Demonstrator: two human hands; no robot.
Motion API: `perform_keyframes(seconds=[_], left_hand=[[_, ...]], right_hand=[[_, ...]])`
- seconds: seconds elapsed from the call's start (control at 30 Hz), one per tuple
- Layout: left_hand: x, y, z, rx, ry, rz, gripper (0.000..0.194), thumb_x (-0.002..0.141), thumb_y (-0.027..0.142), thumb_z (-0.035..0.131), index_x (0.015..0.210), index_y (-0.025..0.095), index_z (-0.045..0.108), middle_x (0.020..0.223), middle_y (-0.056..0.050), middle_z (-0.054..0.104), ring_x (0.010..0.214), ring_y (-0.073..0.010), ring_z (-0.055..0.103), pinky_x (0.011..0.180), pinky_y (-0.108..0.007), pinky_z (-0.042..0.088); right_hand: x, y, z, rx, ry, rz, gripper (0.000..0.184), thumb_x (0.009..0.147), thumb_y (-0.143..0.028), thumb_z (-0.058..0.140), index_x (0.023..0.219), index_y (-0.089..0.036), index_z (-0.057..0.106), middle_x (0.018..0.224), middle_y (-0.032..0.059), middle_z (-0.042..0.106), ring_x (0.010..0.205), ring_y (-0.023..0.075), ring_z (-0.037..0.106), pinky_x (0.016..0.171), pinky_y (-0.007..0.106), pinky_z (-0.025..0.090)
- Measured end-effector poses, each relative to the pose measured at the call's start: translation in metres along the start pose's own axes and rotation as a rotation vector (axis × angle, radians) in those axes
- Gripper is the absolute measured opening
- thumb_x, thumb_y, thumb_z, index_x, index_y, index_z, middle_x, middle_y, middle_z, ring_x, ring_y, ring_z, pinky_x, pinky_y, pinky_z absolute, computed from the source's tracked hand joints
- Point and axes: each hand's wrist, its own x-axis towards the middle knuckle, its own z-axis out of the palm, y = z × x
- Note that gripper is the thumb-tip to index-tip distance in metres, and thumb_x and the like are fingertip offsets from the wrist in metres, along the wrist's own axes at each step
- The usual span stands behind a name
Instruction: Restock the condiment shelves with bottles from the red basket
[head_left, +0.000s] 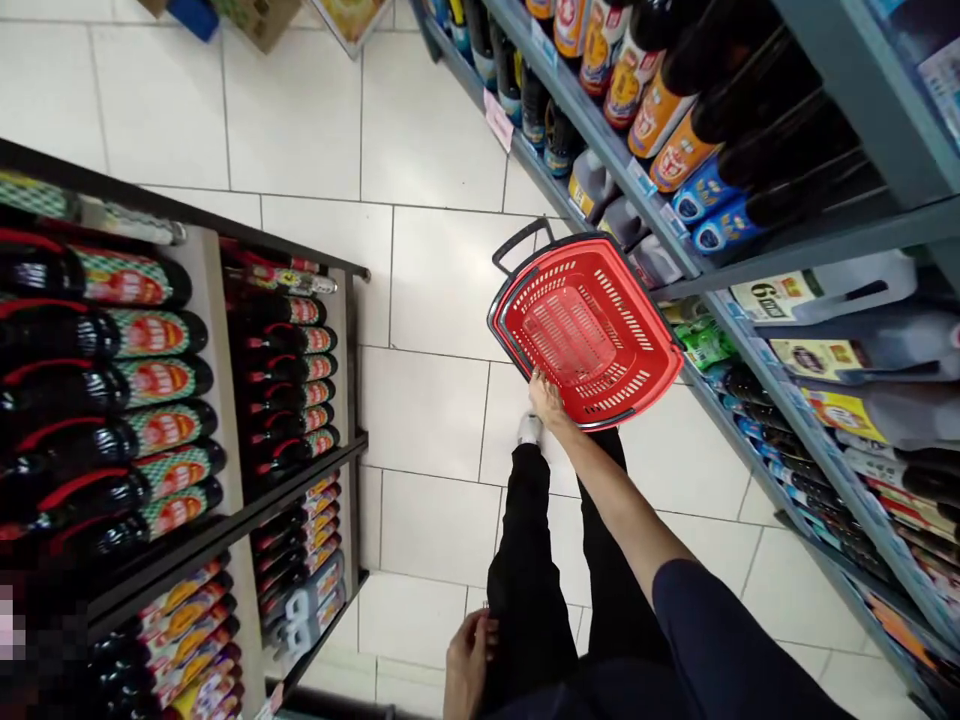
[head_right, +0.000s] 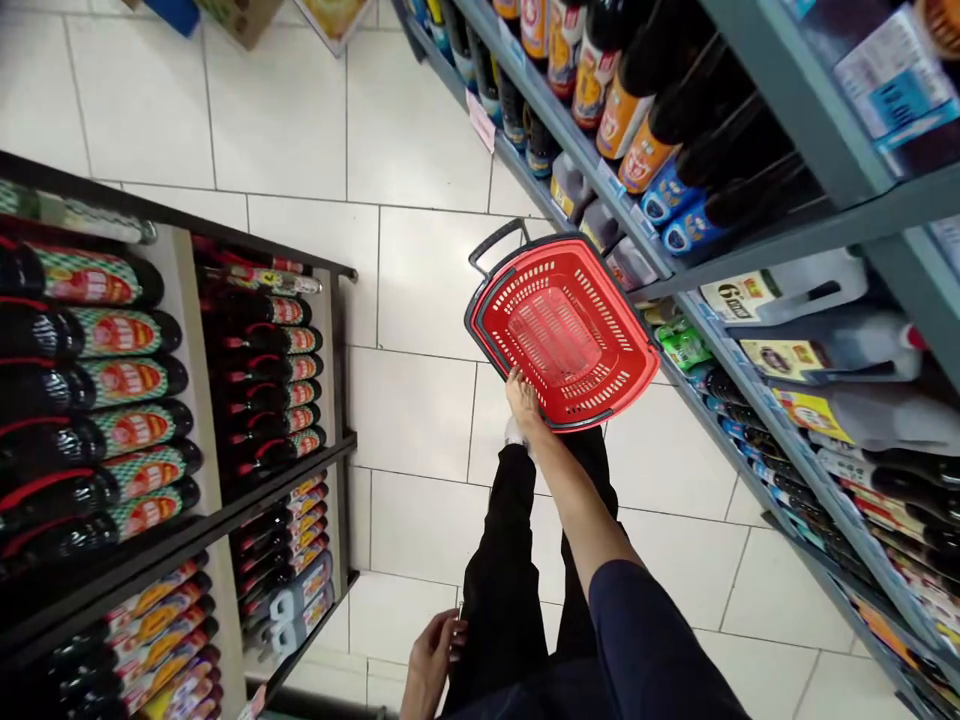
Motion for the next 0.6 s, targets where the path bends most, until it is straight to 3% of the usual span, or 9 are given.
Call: perform_keyframes(seconds=[0.13,0.23,0.33,0.4,0.47,0.53,0.6], left_hand=[[0.017,0.010,-0.041,-0.117,-0.001,0.017,0.071,0.058,0.076,0.075,0.093,0.014,0.074,0.084,-0.014,0.078,0.073,-0.0266,0.073,0.063,-0.035,0.057],[0.017,0.021,-0.065,-0.151,-0.047,0.105,0.070,0.065,0.073,0.076,0.101,0.013,0.075,0.093,-0.015,0.079,0.082,-0.0285,0.076,0.072,-0.038,0.061],[0.020,0.049,-0.078,-0.179,-0.107,0.211,0.068,0.072,0.070,0.075,0.107,0.012,0.074,0.102,-0.018,0.079,0.097,-0.0316,0.076,0.085,-0.043,0.063],[0.023,0.089,-0.074,-0.194,-0.153,0.324,0.065,0.077,0.069,0.074,0.110,0.012,0.072,0.109,-0.020,0.078,0.109,-0.0337,0.074,0.094,-0.047,0.061],[0.024,0.145,-0.060,-0.197,-0.220,0.489,0.064,0.081,0.067,0.072,0.115,0.013,0.070,0.122,-0.022,0.075,0.122,-0.0349,0.069,0.103,-0.050,0.057],[0.017,0.204,-0.038,-0.155,-0.311,0.691,0.068,0.083,0.065,0.072,0.128,0.015,0.066,0.144,-0.023,0.063,0.140,-0.0347,0.057,0.117,-0.052,0.046],[0.001,0.247,-0.010,-0.050,-0.424,0.853,0.083,0.081,0.062,0.075,0.146,0.016,0.054,0.161,-0.021,0.046,0.152,-0.0350,0.043,0.125,-0.054,0.035]], right_hand=[[-0.030,0.002,-0.003,-0.027,0.079,0.055,0.043,0.105,0.004,0.030,0.144,0.020,0.035,0.148,0.0378,0.048,0.126,0.0181,0.056,0.106,0.031,0.041],[-0.069,0.008,-0.016,-0.015,0.122,0.150,0.044,0.104,0.001,0.032,0.146,0.011,0.042,0.146,0.0321,0.054,0.130,0.0212,0.056,0.108,0.031,0.040],[-0.115,0.021,-0.030,0.037,0.116,0.247,0.042,0.105,-0.007,0.038,0.144,-0.001,0.051,0.132,0.0235,0.067,0.117,0.0208,0.066,0.101,0.029,0.046],[-0.146,0.030,-0.033,0.078,0.100,0.286,0.041,0.104,-0.010,0.043,0.144,-0.004,0.054,0.120,0.0201,0.073,0.109,0.0218,0.070,0.096,0.029,0.049],[-0.175,0.037,-0.027,0.114,0.091,0.306,0.041,0.103,-0.012,0.046,0.142,-0.006,0.057,0.113,0.0192,0.075,0.106,0.0234,0.072,0.093,0.030,0.049],[-0.198,0.041,-0.010,0.152,0.098,0.315,0.038,0.103,-0.012,0.047,0.138,-0.006,0.061,0.110,0.0190,0.076,0.105,0.0241,0.072,0.092,0.030,0.049],[-0.218,0.042,0.015,0.198,0.125,0.304,0.034,0.103,-0.013,0.049,0.133,-0.008,0.064,0.110,0.0167,0.076,0.108,0.0235,0.071,0.093,0.029,0.050]])
